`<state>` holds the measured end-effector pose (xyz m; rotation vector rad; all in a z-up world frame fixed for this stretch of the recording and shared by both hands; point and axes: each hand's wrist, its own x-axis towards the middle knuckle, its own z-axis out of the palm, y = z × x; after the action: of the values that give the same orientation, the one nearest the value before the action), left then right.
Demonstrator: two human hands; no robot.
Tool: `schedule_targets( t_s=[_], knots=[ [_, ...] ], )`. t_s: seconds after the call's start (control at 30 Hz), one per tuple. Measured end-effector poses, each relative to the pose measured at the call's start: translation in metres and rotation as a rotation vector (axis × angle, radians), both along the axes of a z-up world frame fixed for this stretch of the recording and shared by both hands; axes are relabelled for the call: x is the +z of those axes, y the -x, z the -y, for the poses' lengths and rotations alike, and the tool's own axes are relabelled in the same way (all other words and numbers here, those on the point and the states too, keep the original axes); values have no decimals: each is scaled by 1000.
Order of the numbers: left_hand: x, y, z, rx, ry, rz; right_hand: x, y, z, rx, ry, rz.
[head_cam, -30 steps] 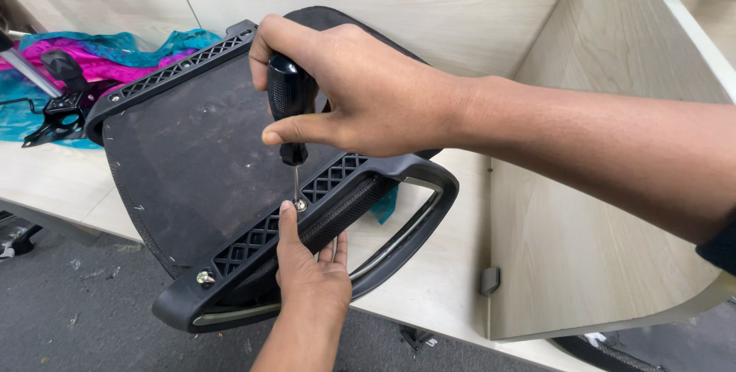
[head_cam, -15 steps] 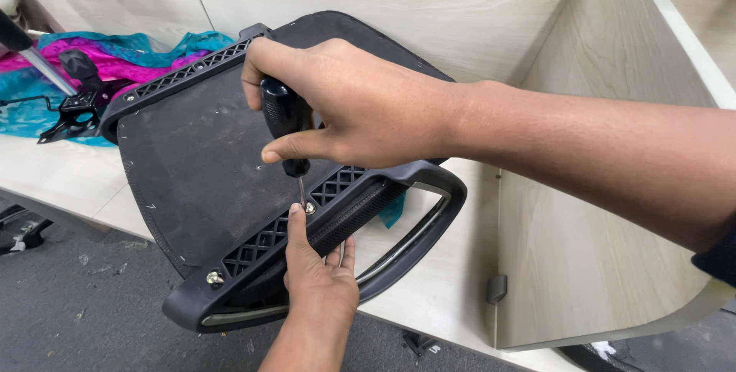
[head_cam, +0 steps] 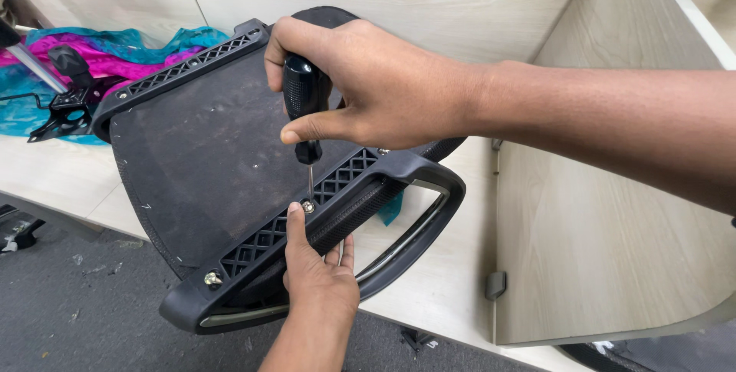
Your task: The person attaches two black plastic side rails to a black upholstered chair seat using a screwdriver and screws. They align the rails, insert screws, and tighten them to secure the components.
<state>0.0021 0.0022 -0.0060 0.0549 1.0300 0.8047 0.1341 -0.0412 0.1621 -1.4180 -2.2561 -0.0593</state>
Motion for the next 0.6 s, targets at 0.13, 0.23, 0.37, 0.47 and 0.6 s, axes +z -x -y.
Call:
schedule_targets(
  t_s=[0.13, 0.23, 0.37, 0.47, 0.6],
  knots=[
    [-2, -1, 0, 7, -13, 2, -4, 2, -1, -7, 15, -14],
    [-2, -2, -1, 13, -6, -1, -4, 3, -4, 49, -34, 0],
    [-3, -3, -2, 22, 13, -10, -2, 8, -7, 18, -11, 15],
    [-4, -3, -2, 19, 6, -6, 1, 12, -7, -74, 98, -8],
    [-3, -2, -1, 16, 11, -10, 2, 14, -3, -104, 189, -61]
  ],
)
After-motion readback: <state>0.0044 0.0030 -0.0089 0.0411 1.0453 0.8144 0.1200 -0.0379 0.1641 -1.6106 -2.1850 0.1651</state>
